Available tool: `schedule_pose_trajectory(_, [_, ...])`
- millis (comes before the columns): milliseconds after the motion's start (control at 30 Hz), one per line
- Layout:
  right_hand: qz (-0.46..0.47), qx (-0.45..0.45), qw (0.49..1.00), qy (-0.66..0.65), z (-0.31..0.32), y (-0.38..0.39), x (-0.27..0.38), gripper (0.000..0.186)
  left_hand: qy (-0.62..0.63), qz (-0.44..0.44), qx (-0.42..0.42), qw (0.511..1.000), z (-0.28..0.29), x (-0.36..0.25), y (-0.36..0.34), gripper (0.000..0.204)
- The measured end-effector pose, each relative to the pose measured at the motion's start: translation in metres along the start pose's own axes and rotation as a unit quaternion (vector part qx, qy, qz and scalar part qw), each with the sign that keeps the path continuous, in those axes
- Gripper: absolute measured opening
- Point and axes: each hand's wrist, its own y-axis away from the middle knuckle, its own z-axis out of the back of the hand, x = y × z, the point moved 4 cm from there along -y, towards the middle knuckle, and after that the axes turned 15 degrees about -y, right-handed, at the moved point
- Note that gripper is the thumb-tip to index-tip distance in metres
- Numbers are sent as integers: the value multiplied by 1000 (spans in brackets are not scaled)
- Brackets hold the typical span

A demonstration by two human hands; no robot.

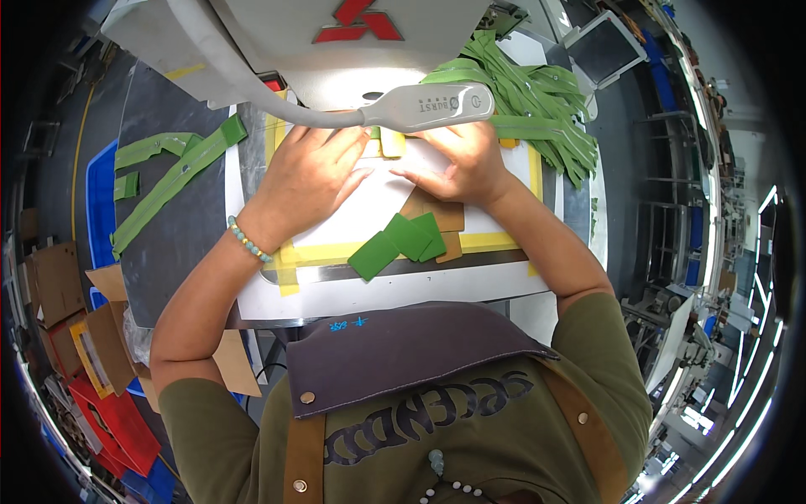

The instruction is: Using an industrial sewing machine to sew together small strips of green and brown leather.

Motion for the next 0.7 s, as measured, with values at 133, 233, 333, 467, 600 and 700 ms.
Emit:
schedule_pose_trajectory(133, [8, 89, 995, -48, -15, 7, -7, 42, -7, -3, -7, 1000, 0, -2, -1, 40])
schedule_pose_trajectory(233, [-6, 100, 993, -60, -15, 8, -9, 46, 30, 6, -12, 999, 1, 3, 1, 39])
schedule_pose_trajectory(333, [-1, 110, 990, -86, -21, 3, -7, 50, 36, 10, -10, 999, -2, 4, 2, 37])
schedule_pose_trajectory(467, [-16, 138, 988, -63, -19, 5, -9, 53, 34, 5, -36, 999, 3, 4, 6, 33])
schedule_pose_trajectory(600, [-21, 139, 987, -74, -20, 4, -9, 53, 48, 64, -78, 994, 8, 13, 20, 36])
schedule_pose_trajectory(700, [-4, 132, 989, -70, -19, 3, -9, 54, 77, 60, -50, 994, 12, 11, 17, 40])
